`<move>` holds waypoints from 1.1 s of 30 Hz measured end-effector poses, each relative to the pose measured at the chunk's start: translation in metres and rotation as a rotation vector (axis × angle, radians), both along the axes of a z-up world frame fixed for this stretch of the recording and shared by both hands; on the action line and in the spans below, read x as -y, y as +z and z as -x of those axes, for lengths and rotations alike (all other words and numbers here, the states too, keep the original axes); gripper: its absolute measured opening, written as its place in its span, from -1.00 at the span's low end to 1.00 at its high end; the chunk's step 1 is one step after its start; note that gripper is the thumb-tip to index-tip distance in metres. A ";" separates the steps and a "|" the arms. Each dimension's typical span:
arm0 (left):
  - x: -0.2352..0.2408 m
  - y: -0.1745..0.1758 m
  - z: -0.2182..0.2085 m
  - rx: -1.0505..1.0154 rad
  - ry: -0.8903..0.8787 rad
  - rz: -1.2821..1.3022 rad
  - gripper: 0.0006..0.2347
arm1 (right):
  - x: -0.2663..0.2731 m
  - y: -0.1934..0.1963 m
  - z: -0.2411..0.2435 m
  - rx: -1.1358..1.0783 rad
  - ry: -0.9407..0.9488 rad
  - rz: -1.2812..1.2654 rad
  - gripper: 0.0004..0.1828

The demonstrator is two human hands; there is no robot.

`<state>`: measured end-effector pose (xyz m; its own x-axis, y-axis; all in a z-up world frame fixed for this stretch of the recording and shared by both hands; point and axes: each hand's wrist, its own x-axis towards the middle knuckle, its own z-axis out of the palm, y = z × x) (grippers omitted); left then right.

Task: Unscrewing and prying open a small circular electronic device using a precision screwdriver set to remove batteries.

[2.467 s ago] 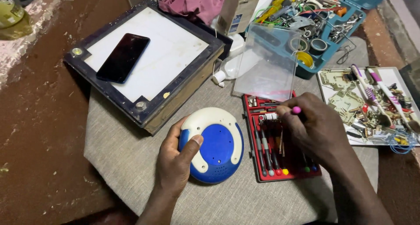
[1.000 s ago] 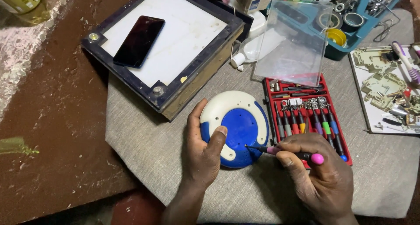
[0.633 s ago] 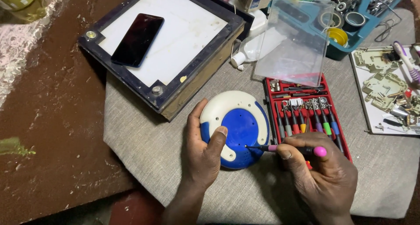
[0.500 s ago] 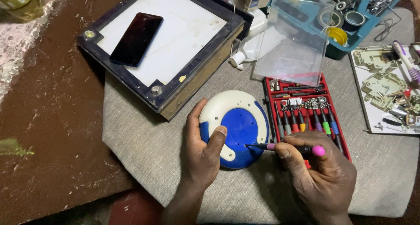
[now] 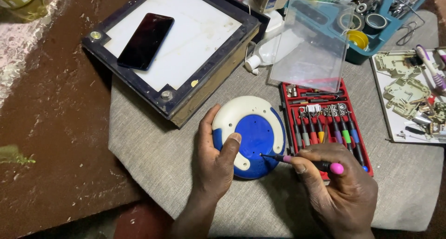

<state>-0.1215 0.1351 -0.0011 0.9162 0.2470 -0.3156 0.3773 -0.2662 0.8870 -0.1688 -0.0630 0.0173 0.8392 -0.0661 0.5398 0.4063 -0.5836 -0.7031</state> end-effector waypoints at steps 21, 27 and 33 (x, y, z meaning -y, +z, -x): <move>0.004 0.014 -0.004 -0.128 0.050 0.060 -0.32 | 0.028 0.003 -0.009 -0.153 0.167 0.183 -0.37; 0.005 0.018 -0.004 -0.177 0.088 0.075 -0.29 | 0.011 0.018 -0.005 -0.335 -0.153 0.213 -0.67; 0.007 0.008 -0.001 -0.121 0.102 -0.020 -0.30 | 0.003 0.009 0.003 -0.500 -0.287 0.193 -0.81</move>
<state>-0.1206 0.1281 0.0069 0.8415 0.3443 -0.4162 0.5071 -0.2383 0.8283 -0.1722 -0.0655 0.0264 0.9573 -0.2674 0.1100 -0.1379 -0.7567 -0.6390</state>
